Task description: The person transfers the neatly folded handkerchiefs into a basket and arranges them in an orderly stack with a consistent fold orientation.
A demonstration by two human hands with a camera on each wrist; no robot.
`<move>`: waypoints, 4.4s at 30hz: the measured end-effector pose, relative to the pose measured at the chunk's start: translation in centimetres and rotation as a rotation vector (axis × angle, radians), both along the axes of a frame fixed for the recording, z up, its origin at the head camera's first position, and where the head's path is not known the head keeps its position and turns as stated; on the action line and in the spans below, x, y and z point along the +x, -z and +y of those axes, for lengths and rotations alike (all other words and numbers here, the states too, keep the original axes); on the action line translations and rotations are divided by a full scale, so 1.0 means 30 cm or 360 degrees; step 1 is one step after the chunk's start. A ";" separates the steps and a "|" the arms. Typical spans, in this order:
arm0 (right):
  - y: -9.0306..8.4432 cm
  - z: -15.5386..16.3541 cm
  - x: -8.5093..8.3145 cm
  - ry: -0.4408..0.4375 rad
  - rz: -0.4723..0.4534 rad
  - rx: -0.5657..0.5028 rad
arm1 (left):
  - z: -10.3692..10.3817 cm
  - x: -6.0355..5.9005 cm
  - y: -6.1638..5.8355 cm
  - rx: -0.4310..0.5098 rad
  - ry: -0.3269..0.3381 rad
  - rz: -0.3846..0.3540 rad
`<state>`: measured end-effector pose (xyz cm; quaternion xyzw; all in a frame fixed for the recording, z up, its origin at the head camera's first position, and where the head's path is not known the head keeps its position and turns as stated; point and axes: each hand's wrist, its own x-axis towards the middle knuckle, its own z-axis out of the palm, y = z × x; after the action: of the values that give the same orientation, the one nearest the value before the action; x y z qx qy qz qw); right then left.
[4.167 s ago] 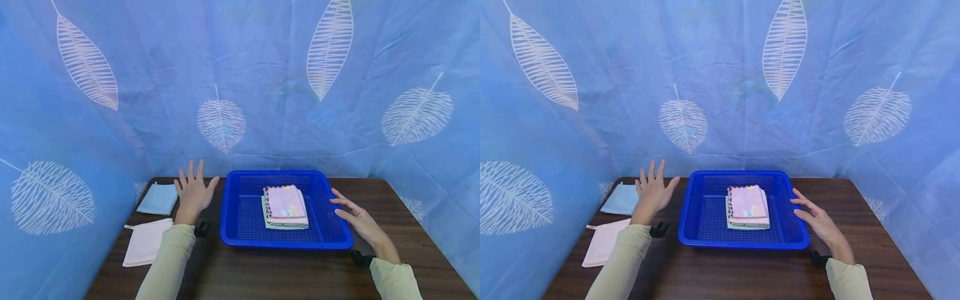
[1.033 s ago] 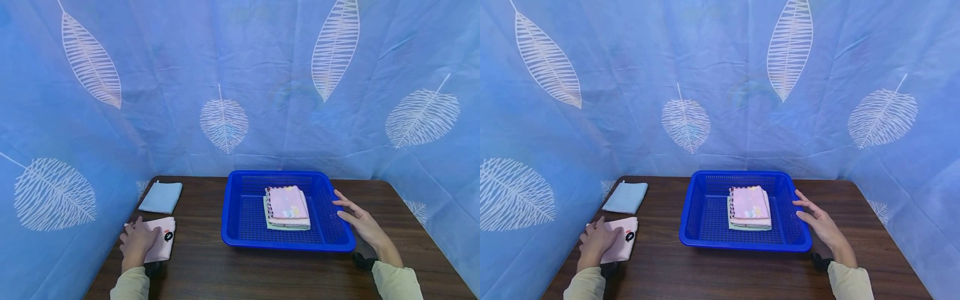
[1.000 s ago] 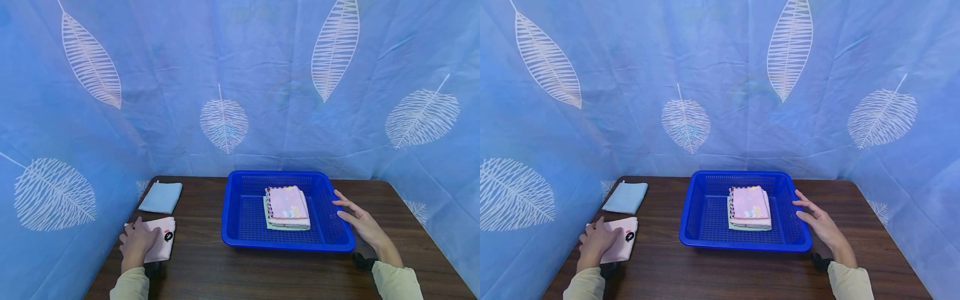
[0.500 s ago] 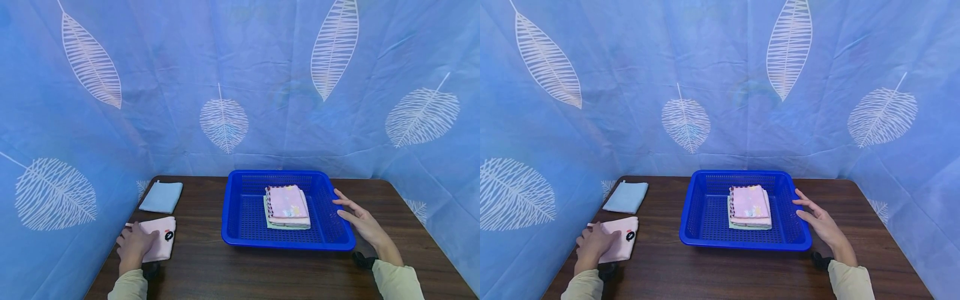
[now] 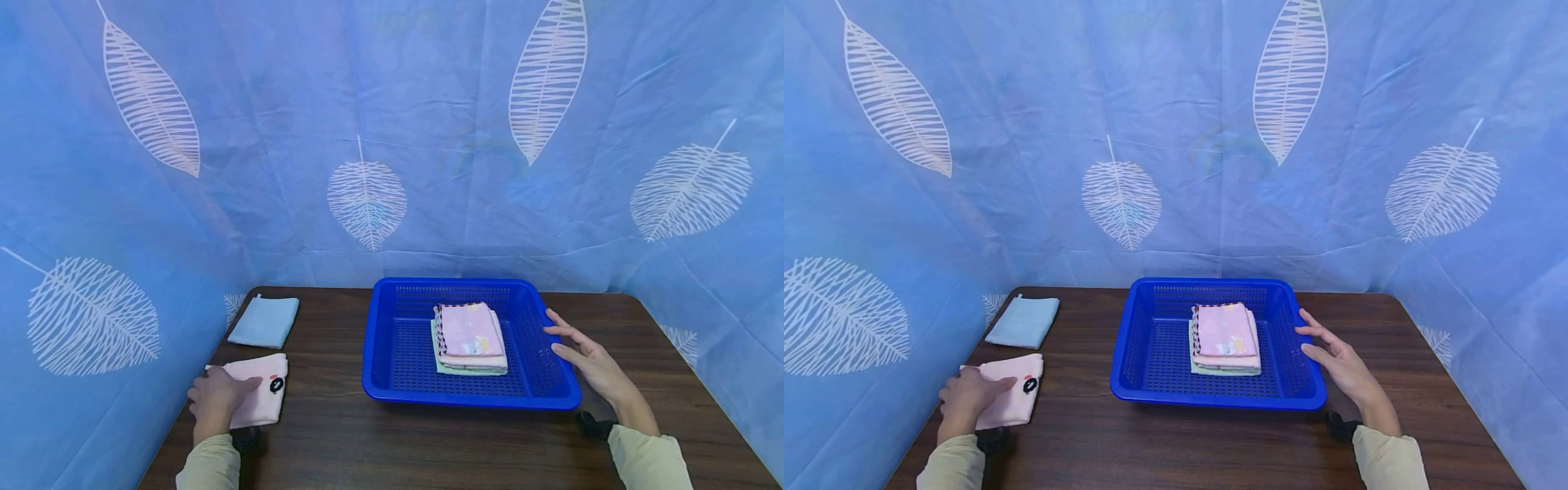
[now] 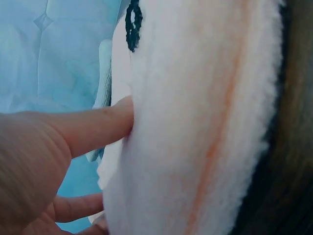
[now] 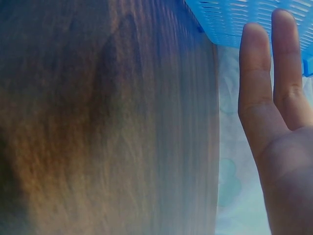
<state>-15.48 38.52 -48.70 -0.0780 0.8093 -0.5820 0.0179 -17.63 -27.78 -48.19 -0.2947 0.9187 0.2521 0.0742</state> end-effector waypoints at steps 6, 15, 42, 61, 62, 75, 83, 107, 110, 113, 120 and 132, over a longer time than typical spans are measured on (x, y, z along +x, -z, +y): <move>-0.005 -0.002 -0.003 0.0020 -0.0031 0.0016 | 0.002 -0.005 -0.004 0.0012 -0.0027 0.0019; -0.001 -0.004 -0.003 0.0014 -0.0013 0.0003 | -0.003 -0.006 -0.007 0.0004 -0.0053 -0.0072; 0.004 -0.005 0.002 0.0013 0.0003 -0.0014 | 0.004 0.016 -0.020 -0.0027 0.0020 -0.0080; 0.002 -0.005 -0.001 0.0024 -0.0013 -0.0001 | -0.015 0.019 -0.057 0.0058 0.0141 0.0113; 0.003 -0.005 -0.001 0.0022 -0.0013 -0.0006 | -0.017 0.021 -0.060 0.0074 0.0167 0.0127; 0.008 0.001 -0.004 -0.0025 0.0005 -0.0010 | -0.015 0.006 -0.114 0.0278 0.0263 0.0305; 0.010 0.004 -0.007 -0.0034 0.0003 -0.0028 | -0.007 -0.009 -0.121 0.0525 0.0202 0.0427; -0.017 0.013 -0.006 0.0004 -0.0052 0.0144 | 0.093 -0.047 -0.169 0.1211 0.0277 0.0636; -0.023 0.020 -0.009 -0.0044 -0.0017 0.0194 | 0.107 -0.053 -0.169 0.1208 0.0286 0.0635; -0.030 0.028 -0.014 -0.0082 0.0023 0.0275 | 0.120 -0.057 -0.169 0.1209 0.0293 0.0646; -0.042 0.049 -0.027 -0.0159 0.0051 0.0318 | 0.141 -0.065 -0.184 0.1245 0.0301 0.0663; -0.047 0.078 -0.043 -0.0321 0.0082 0.0284 | 0.215 -0.086 -0.246 0.1511 0.0308 0.0723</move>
<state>-16.76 40.86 -47.28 -0.1718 0.8461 -0.5007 0.0624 -20.21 -21.34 -40.81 -0.0807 0.7195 0.6895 0.0215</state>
